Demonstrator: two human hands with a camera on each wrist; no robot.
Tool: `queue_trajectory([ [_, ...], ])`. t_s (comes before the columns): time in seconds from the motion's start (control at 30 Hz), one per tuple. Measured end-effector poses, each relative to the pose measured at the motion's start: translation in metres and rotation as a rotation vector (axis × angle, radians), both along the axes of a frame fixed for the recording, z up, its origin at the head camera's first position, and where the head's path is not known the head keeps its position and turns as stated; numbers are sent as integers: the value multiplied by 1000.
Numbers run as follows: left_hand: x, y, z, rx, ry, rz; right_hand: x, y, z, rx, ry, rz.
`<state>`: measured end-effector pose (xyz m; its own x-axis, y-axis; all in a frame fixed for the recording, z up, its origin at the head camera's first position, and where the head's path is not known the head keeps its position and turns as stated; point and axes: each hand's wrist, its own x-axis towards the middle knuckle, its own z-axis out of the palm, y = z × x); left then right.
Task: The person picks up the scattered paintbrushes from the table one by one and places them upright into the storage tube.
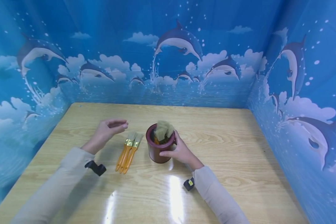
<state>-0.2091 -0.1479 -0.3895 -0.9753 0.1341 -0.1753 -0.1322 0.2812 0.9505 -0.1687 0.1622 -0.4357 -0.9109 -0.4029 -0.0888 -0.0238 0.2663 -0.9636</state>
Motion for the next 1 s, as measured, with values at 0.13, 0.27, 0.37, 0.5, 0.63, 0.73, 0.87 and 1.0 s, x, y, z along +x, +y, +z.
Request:
queue_trajectory([
  [0.13, -3, -7, -9, -11, -38, 12, 0, 1, 0, 1, -2, 2],
  [0.27, -6, -14, -22, -19, -60, 18, 0, 1, 1, -7, 5, 11],
  [0.37, -8, -18, -35, -78, -56, 15, 0, 1, 2, -23, 13, 21],
  [0.5, -9, -22, -53, -184, -57, 18, 1, 1, 3, -32, 14, 25],
  [0.63, -9, -21, -65, -240, -50, 44, 1, 1, 3, -32, 15, 21],
  [0.73, -8, -17, -71, -255, -45, 62, 1, 0, 3, -34, 20, 18],
  [0.87, -7, -12, -76, -264, -48, 69, 1, 0, 3, -32, 17, 16],
  [1.0, -7, -8, -76, -288, -65, 70, 1, 1, 3, -27, 9, 16],
])
